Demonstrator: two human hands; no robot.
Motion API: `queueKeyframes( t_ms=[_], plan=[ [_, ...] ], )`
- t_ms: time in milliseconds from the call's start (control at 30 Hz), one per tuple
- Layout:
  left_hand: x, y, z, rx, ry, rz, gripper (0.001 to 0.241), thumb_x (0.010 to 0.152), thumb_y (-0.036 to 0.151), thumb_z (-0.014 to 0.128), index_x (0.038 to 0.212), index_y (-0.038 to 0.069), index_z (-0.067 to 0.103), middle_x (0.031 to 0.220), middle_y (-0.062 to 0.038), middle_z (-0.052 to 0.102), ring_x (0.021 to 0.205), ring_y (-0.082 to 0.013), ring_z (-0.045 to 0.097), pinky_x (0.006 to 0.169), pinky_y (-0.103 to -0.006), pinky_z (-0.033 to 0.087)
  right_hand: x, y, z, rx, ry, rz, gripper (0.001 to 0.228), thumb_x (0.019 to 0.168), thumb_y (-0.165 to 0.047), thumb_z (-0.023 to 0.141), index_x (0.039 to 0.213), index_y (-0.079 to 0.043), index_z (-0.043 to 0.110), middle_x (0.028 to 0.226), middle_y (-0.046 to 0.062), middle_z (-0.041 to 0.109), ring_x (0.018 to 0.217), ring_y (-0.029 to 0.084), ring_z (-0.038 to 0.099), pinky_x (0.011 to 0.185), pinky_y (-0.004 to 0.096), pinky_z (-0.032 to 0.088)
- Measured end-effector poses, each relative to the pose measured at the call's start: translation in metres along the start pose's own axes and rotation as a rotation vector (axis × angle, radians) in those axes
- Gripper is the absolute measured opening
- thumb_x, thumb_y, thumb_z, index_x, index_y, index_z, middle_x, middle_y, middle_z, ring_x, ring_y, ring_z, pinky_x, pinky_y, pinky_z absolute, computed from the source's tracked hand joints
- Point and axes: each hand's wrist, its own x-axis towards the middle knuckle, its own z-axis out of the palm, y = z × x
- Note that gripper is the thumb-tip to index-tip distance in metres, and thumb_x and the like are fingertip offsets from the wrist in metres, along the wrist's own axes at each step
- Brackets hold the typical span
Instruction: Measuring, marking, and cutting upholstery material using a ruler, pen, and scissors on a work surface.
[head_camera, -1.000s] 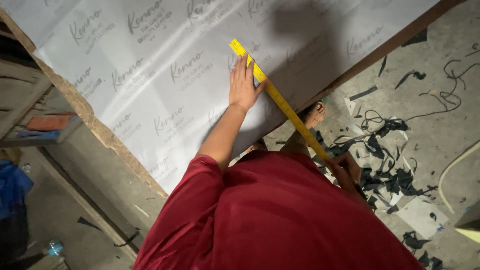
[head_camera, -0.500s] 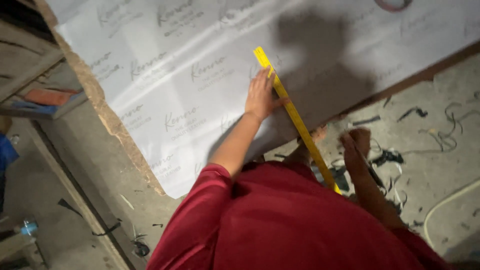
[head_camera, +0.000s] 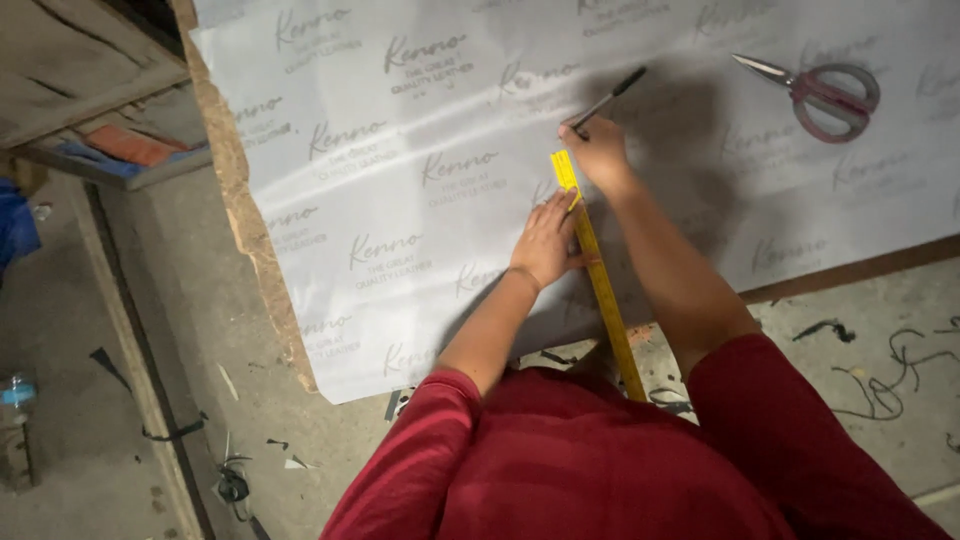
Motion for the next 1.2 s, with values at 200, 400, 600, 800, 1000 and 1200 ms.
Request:
queueKeyframes(
  t_ms=[200, 400, 600, 800, 1000, 1200],
  plan=[
    [0.0, -0.001, 0.0, 0.021, 0.043, 0.018, 0.114, 0.071, 0.08, 0.072, 0.158, 0.014, 0.038, 0.168, -0.008, 0.029, 0.158, -0.0271, 0.026, 0.126, -0.048, 0.03, 0.006, 0.036, 0.015, -0.197, -0.044, -0.017, 0.033, 0.1, -0.031, 0.07, 0.091, 0.001, 0.076, 0.081, 0.021, 0.073, 0.085, 0.04, 0.074, 0.068, 0.049, 0.058],
    [-0.003, 0.013, -0.021, 0.006, -0.064, -0.002, 0.107, 0.078, 0.065, 0.078, 0.159, 0.012, 0.034, 0.17, -0.009, 0.023, 0.159, -0.0279, 0.02, 0.128, -0.0492, 0.026, 0.001, 0.049, 0.02, -0.087, -0.043, -0.107, 0.018, 0.098, -0.023, 0.07, 0.104, -0.01, 0.081, 0.09, 0.015, 0.076, 0.09, 0.038, 0.073, 0.077, 0.044, 0.058],
    [0.008, 0.032, -0.033, -0.009, -0.182, -0.03, 0.126, 0.07, 0.071, 0.081, 0.163, 0.01, 0.023, 0.173, -0.011, 0.011, 0.162, -0.0282, 0.009, 0.131, -0.0537, 0.013, -0.022, 0.07, -0.018, -0.017, 0.204, 0.013, 0.009, 0.091, -0.016, 0.077, 0.099, -0.013, 0.079, 0.075, 0.009, 0.071, 0.074, 0.028, 0.072, 0.065, 0.036, 0.056],
    [0.024, 0.04, -0.029, -0.053, -0.216, -0.062, 0.126, 0.07, 0.075, 0.079, 0.164, 0.013, 0.023, 0.174, -0.008, 0.01, 0.162, -0.0254, 0.008, 0.133, -0.0554, 0.009, -0.028, 0.04, -0.039, 0.128, 0.15, -0.067, 0.009, 0.096, -0.017, 0.072, 0.097, -0.014, 0.08, 0.086, 0.013, 0.075, 0.091, 0.032, 0.074, 0.081, 0.042, 0.057],
    [0.025, 0.042, -0.035, -0.083, -0.233, -0.08, 0.129, 0.072, 0.086, 0.07, 0.164, 0.012, 0.02, 0.173, -0.008, 0.013, 0.162, -0.0249, 0.011, 0.133, -0.0547, 0.009, -0.032, 0.039, -0.032, 0.134, 0.114, -0.142, 0.017, 0.098, -0.017, 0.066, 0.089, -0.012, 0.08, 0.082, 0.011, 0.075, 0.084, 0.031, 0.074, 0.077, 0.041, 0.056],
    [0.023, 0.037, -0.021, -0.066, -0.201, -0.064, 0.128, 0.073, 0.076, 0.08, 0.165, 0.012, 0.017, 0.174, -0.007, 0.008, 0.162, -0.0255, 0.008, 0.133, -0.0542, 0.009, -0.182, 0.049, -0.075, -0.419, 0.106, -0.34, 0.015, 0.099, -0.015, 0.064, 0.087, -0.012, 0.073, 0.081, 0.009, 0.072, 0.081, 0.028, 0.073, 0.077, 0.034, 0.054]
  ],
)
